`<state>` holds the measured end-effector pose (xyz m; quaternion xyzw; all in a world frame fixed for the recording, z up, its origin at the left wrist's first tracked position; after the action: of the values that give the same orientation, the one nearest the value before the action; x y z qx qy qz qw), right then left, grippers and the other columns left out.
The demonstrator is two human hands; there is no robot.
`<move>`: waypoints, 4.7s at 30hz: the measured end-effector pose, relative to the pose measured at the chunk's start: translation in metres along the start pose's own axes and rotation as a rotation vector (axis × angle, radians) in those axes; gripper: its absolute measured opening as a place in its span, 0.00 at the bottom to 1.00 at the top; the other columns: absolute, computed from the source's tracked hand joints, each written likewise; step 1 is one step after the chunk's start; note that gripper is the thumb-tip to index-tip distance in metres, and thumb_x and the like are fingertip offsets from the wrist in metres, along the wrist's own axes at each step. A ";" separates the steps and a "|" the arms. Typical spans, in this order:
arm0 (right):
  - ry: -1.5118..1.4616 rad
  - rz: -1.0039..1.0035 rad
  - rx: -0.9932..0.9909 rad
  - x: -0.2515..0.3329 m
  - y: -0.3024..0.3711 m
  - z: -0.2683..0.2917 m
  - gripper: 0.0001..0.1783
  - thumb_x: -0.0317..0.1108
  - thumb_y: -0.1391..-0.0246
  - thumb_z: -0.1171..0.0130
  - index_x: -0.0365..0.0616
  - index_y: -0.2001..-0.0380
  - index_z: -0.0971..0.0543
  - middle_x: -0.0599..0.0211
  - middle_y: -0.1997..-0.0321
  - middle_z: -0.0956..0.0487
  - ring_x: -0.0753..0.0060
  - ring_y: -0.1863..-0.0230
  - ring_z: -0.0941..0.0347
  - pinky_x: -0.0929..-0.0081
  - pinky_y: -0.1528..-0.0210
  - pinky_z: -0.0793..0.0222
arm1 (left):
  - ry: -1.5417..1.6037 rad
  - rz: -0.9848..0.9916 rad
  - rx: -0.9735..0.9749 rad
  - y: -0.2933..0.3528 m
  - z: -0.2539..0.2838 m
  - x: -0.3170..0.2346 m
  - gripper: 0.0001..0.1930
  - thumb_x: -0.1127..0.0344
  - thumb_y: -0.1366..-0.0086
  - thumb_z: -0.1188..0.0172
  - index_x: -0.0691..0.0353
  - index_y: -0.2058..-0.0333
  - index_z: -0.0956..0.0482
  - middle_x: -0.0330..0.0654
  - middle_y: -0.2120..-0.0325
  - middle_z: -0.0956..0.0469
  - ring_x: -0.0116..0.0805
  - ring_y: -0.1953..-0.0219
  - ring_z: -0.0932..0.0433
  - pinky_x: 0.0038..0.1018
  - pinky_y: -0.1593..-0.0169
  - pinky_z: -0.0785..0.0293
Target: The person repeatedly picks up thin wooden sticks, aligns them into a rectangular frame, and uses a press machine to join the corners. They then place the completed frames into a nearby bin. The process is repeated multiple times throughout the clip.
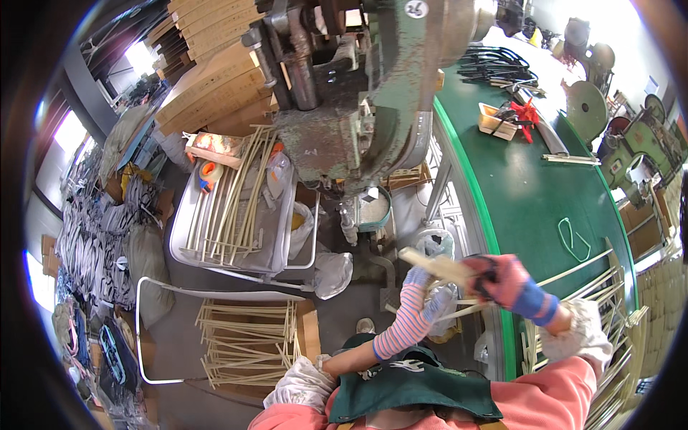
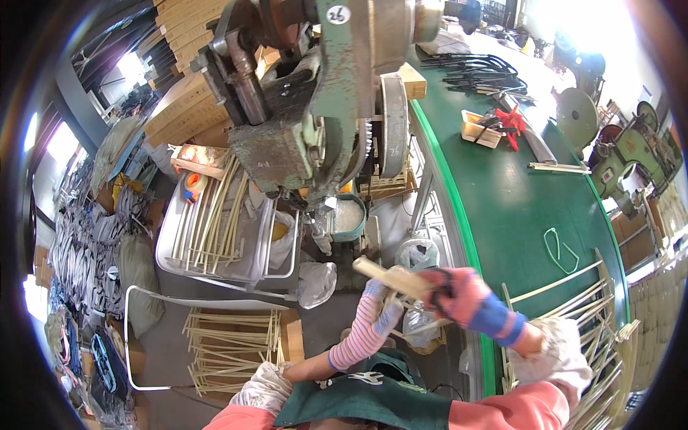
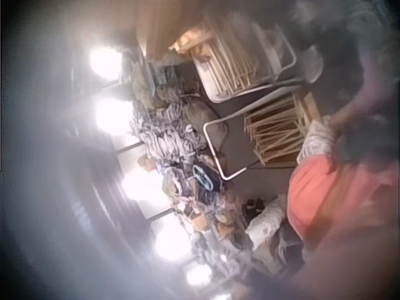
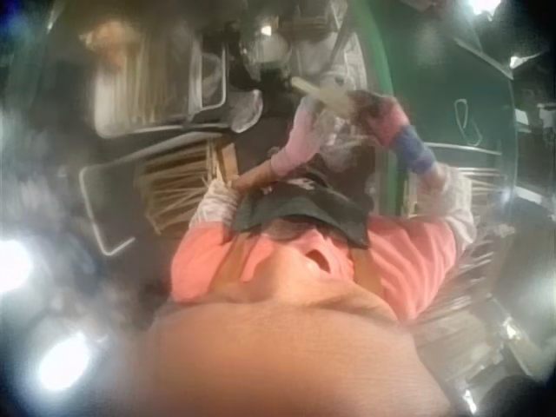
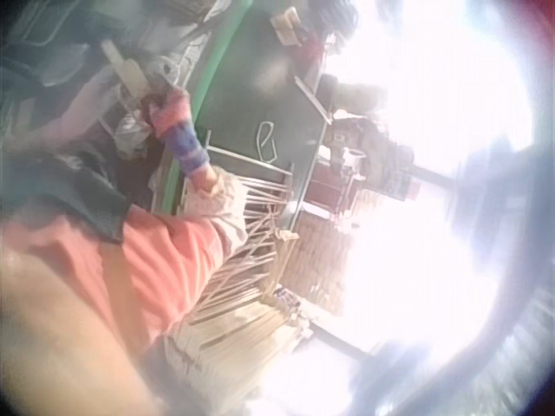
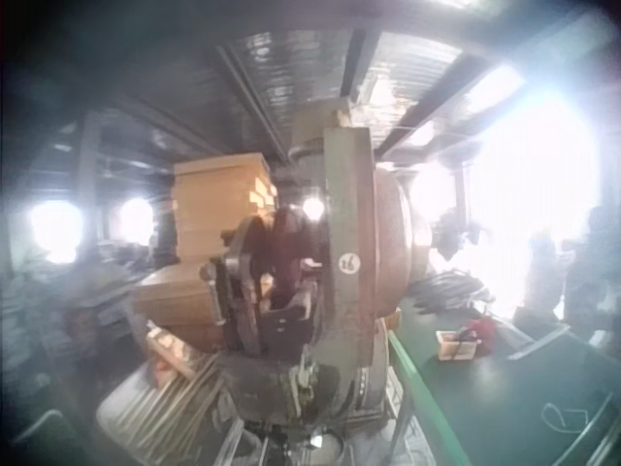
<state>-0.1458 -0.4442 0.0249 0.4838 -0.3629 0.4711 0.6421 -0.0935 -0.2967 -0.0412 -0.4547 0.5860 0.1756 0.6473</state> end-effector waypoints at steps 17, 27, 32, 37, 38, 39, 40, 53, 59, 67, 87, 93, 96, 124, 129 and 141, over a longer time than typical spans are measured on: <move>1.256 0.600 0.462 -0.097 -0.113 -0.202 0.23 0.39 0.52 0.55 0.49 0.51 0.29 0.49 0.44 0.34 0.47 0.42 0.38 0.52 0.43 0.39 | 0.220 0.660 -0.633 0.050 0.257 0.111 0.24 0.54 0.37 0.46 0.60 0.89 0.31 0.36 0.90 0.32 0.25 0.83 0.34 0.23 0.74 0.39; 1.106 1.046 0.265 -0.080 -0.143 -0.179 0.19 0.41 0.59 0.49 0.51 0.61 0.24 0.63 0.55 0.29 0.56 0.50 0.36 0.48 0.46 0.40 | 0.085 0.777 -0.460 0.006 0.316 0.070 0.24 0.53 0.37 0.46 0.59 0.88 0.28 0.38 0.91 0.31 0.26 0.89 0.35 0.21 0.82 0.43; 1.136 1.179 0.180 -0.055 -0.153 -0.192 0.22 0.40 0.61 0.49 0.49 0.58 0.24 0.64 0.56 0.29 0.58 0.52 0.34 0.52 0.48 0.37 | -0.081 0.792 -0.100 -0.004 0.270 0.070 0.11 0.64 0.39 0.42 0.66 0.65 0.18 0.32 0.85 0.27 0.17 0.83 0.34 0.16 0.79 0.41; 1.066 0.807 -0.003 -0.038 -0.170 -0.189 0.23 0.34 0.59 0.45 0.48 0.55 0.23 0.64 0.58 0.27 0.59 0.52 0.32 0.64 0.56 0.32 | -0.034 0.790 -0.266 -0.005 0.276 0.076 0.13 0.62 0.40 0.39 0.66 0.62 0.18 0.33 0.79 0.22 0.16 0.85 0.34 0.15 0.81 0.41; 1.149 0.715 0.007 -0.040 -0.175 -0.190 0.24 0.33 0.57 0.46 0.47 0.51 0.25 0.63 0.58 0.28 0.61 0.51 0.32 0.66 0.55 0.32 | -0.048 0.716 -0.288 -0.008 0.278 0.075 0.14 0.62 0.39 0.40 0.65 0.60 0.19 0.34 0.76 0.21 0.17 0.82 0.32 0.15 0.78 0.37; 0.831 0.646 -0.105 -0.034 -0.176 -0.180 0.26 0.29 0.61 0.43 0.45 0.52 0.25 0.63 0.63 0.25 0.58 0.55 0.28 0.66 0.58 0.30 | 0.031 0.660 -0.283 -0.009 0.275 0.075 0.14 0.61 0.39 0.40 0.64 0.60 0.19 0.32 0.81 0.24 0.17 0.83 0.33 0.16 0.79 0.39; 0.483 0.514 -0.068 -0.037 -0.182 -0.173 0.25 0.23 0.59 0.45 0.40 0.52 0.26 0.65 0.67 0.22 0.61 0.64 0.24 0.68 0.63 0.27 | 0.092 0.663 -0.271 -0.009 0.271 0.079 0.13 0.60 0.39 0.40 0.63 0.61 0.19 0.31 0.86 0.28 0.17 0.85 0.35 0.17 0.80 0.41; -0.916 -0.308 0.281 -0.087 -0.173 -0.228 0.23 0.19 0.51 0.50 0.37 0.49 0.29 0.61 0.53 0.23 0.69 0.54 0.25 0.74 0.52 0.27 | -0.020 0.806 -0.193 -0.005 0.234 0.098 0.10 0.63 0.42 0.36 0.62 0.66 0.20 0.29 0.81 0.26 0.14 0.83 0.35 0.13 0.79 0.42; -0.988 -0.285 0.216 -0.083 -0.179 -0.240 0.25 0.18 0.51 0.50 0.39 0.47 0.30 0.62 0.51 0.24 0.68 0.52 0.26 0.72 0.49 0.29 | -0.181 0.696 -0.391 -0.007 0.250 0.081 0.14 0.65 0.49 0.30 0.62 0.65 0.22 0.30 0.80 0.27 0.16 0.82 0.34 0.15 0.79 0.39; -0.994 -0.298 0.367 -0.072 -0.178 -0.241 0.25 0.19 0.52 0.49 0.33 0.47 0.32 0.53 0.48 0.27 0.59 0.49 0.27 0.63 0.44 0.31 | -0.042 0.883 -0.183 0.000 0.251 0.090 0.08 0.63 0.44 0.34 0.59 0.70 0.21 0.28 0.83 0.29 0.15 0.85 0.36 0.16 0.82 0.44; -0.252 0.403 0.668 -0.101 -0.219 -0.216 0.26 0.22 0.45 0.51 0.41 0.41 0.36 0.66 0.40 0.32 0.73 0.40 0.38 0.75 0.42 0.38 | -0.451 0.532 0.482 0.009 0.203 0.020 0.16 0.59 0.48 0.32 0.63 0.80 0.27 0.35 0.88 0.36 0.20 0.82 0.39 0.25 0.78 0.39; -0.398 0.413 0.999 -0.110 -0.203 -0.253 0.31 0.36 0.41 0.47 0.37 0.39 0.42 0.69 0.49 0.28 0.82 0.51 0.35 0.81 0.48 0.37 | -0.059 0.840 0.001 0.021 0.196 0.027 0.11 0.61 0.52 0.30 0.57 0.82 0.23 0.26 0.88 0.32 0.14 0.87 0.39 0.17 0.82 0.46; -0.551 0.183 1.025 -0.142 -0.189 -0.269 0.27 0.41 0.40 0.47 0.37 0.43 0.36 0.73 0.54 0.27 0.83 0.55 0.35 0.82 0.52 0.36 | -0.052 0.820 -0.195 0.032 0.191 0.024 0.10 0.62 0.51 0.30 0.59 0.81 0.22 0.28 0.87 0.30 0.15 0.87 0.37 0.16 0.83 0.46; -0.072 0.716 0.544 -0.176 -0.194 -0.202 0.27 0.34 0.50 0.37 0.39 0.48 0.32 0.62 0.48 0.26 0.71 0.54 0.27 0.72 0.53 0.30 | -1.289 -0.103 0.559 0.030 0.144 0.008 0.28 0.66 0.44 0.52 0.68 0.43 0.37 0.54 0.42 0.39 0.50 0.35 0.46 0.53 0.35 0.56; 0.232 0.451 0.099 -0.171 -0.216 -0.178 0.11 0.37 0.47 0.41 0.40 0.65 0.22 0.57 0.73 0.21 0.62 0.72 0.25 0.70 0.69 0.31 | -0.806 0.188 0.847 0.057 0.149 0.004 0.21 0.73 0.47 0.49 0.67 0.51 0.29 0.54 0.46 0.33 0.50 0.45 0.32 0.39 0.44 0.33; 0.516 0.915 0.064 -0.132 -0.203 -0.151 0.09 0.25 0.56 0.43 0.41 0.67 0.22 0.60 0.63 0.21 0.54 0.59 0.26 0.61 0.49 0.32 | 0.502 0.962 -0.177 0.079 0.297 0.023 0.08 0.79 0.58 0.51 0.62 0.75 0.32 0.41 0.76 0.31 0.31 0.74 0.27 0.22 0.73 0.30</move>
<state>0.0114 -0.3504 -0.1944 0.1637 -0.3526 0.8179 0.4242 0.0300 -0.0257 -0.1222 -0.2164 0.8471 0.3865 0.2936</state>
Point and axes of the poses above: each hand's wrist, its own y-axis away from the middle knuckle, its own z-axis out of the back of the hand, x = y × z, the point moved 6 cm from there along -y, towards the middle knuckle
